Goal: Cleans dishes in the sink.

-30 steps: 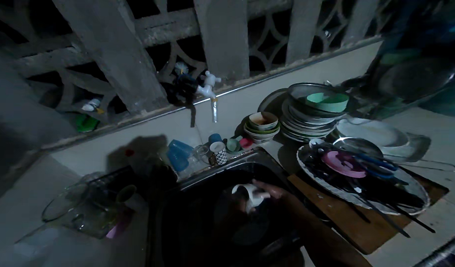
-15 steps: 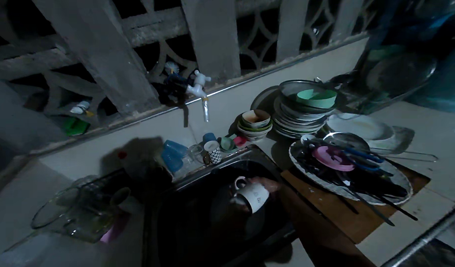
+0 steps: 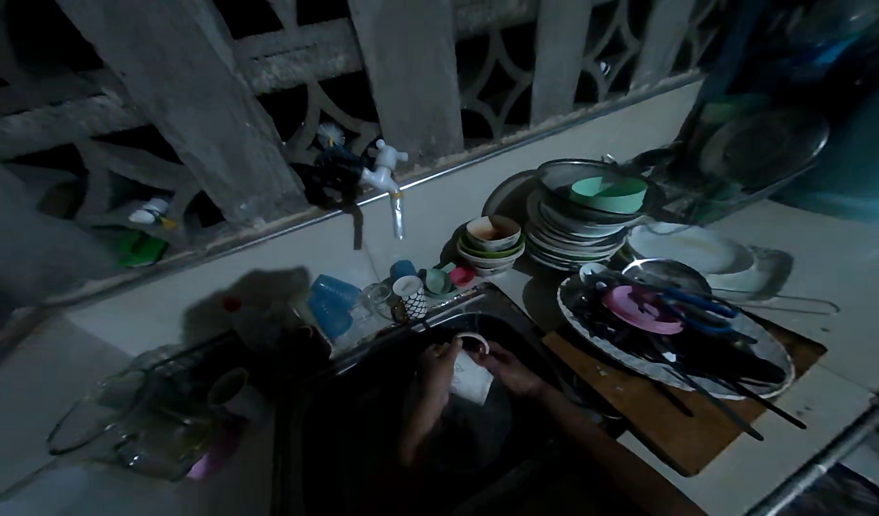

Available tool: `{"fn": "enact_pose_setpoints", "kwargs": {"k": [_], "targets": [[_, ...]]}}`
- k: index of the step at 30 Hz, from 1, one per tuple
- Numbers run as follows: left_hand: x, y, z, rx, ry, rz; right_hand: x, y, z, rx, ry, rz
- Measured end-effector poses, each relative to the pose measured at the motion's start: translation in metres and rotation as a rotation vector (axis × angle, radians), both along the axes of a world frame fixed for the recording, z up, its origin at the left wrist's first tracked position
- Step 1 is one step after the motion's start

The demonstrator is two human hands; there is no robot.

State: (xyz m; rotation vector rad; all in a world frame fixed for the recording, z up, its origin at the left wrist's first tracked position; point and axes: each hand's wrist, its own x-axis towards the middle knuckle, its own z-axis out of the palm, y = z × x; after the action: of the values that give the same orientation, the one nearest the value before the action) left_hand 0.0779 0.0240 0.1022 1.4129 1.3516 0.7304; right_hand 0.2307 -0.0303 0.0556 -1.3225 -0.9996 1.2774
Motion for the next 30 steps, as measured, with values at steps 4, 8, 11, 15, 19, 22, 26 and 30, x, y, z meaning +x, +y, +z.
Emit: {"fn": "enact_pose_setpoints", "kwargs": {"k": [4, 8, 11, 15, 19, 22, 26, 30], "targets": [[-0.012, 0.014, 0.000, 0.058, 0.059, -0.132, -0.004, -0.013, 0.014, -0.155, 0.064, 0.055], [-0.030, 0.023, -0.020, 0.023, -0.218, -0.178, -0.022, -0.020, 0.033, -0.333, 0.184, 0.030], [-0.029, 0.005, -0.013, -0.174, -0.520, 0.060, -0.034, -0.023, 0.036, -0.352, 0.357, -0.020], [-0.021, 0.009, -0.059, -0.273, -1.175, 0.204, -0.049, -0.019, 0.031, -0.358, 0.537, -0.111], [-0.015, -0.007, -0.058, -0.145, -1.199, 0.207, -0.054, -0.012, 0.011, -0.191, 0.508, -0.238], [-0.009, -0.015, -0.038, -0.123, -1.081, 0.242, -0.057, -0.009, 0.010, -0.139, 0.357, -0.426], [-0.008, -0.024, -0.022, 0.152, -0.662, 0.133, -0.060, -0.008, 0.009, -0.042, 0.361, -0.516], [-0.004, -0.011, -0.016, 0.593, -0.221, -0.037, -0.065, -0.017, 0.006, 0.049, 0.140, -0.459]]}}
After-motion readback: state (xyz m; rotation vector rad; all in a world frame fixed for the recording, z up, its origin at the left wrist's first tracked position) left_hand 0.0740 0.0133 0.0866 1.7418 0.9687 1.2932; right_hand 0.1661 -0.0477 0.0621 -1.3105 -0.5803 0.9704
